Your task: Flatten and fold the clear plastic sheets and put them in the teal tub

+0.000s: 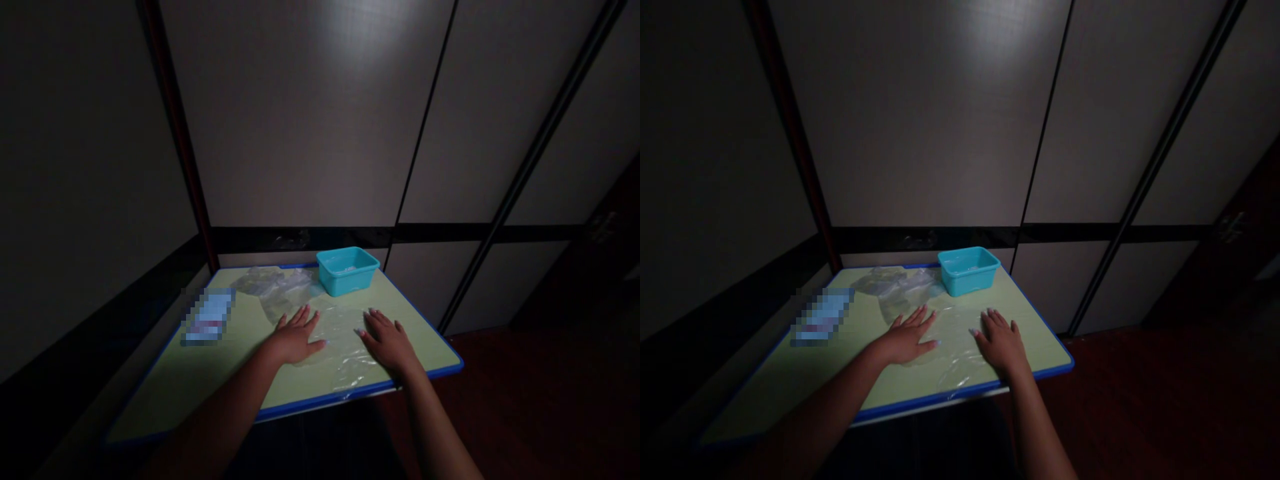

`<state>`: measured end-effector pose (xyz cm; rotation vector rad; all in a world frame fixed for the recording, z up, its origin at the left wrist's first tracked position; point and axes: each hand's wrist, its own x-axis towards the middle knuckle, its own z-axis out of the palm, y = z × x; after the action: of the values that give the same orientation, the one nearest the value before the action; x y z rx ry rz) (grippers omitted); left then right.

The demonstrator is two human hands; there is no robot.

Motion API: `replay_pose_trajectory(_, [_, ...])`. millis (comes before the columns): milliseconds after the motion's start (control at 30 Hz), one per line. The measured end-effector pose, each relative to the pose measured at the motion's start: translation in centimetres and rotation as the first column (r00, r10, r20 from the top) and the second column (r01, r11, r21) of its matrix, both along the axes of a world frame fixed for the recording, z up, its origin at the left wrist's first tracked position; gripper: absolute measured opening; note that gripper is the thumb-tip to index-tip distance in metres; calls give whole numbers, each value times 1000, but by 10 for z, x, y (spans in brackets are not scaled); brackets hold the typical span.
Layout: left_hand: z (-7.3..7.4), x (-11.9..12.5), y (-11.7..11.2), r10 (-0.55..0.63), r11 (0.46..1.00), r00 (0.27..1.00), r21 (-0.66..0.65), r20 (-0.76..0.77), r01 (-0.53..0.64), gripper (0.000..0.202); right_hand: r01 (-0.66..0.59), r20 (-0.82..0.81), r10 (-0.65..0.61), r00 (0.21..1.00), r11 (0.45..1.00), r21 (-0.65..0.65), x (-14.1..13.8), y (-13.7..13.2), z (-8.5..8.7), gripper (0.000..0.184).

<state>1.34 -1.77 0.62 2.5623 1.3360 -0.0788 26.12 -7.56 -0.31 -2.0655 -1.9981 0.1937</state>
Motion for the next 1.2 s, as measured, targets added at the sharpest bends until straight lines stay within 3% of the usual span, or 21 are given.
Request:
replay_pose_trajectory(200, [-1, 0, 0, 14, 1000, 1000, 19, 10, -14, 82, 1, -1, -1, 1000, 1000, 6, 1, 0, -2, 58])
replay_pose_trajectory(500, [3, 3, -4, 5, 977, 998, 213, 58, -17, 71, -6, -7, 6, 1000, 1000, 15, 0, 0, -1, 58])
replay_pose_trajectory(667, [3, 6, -4, -105, 978, 992, 190, 76, 89, 70, -8, -7, 8, 1000, 1000, 7, 1, 1, -3, 58])
replay_pose_trajectory(967, [8, 28, -14, -362, 919, 916, 228, 171, 321, 65, -8, 14, 8, 1000, 1000, -3, 0, 2, -2, 59])
replay_pose_trajectory(1200, [1, 31, -17, -345, 937, 931, 107, 120, 333, 63, -10, 17, 10, 1000, 1000, -25, 0, 1, 1, 61])
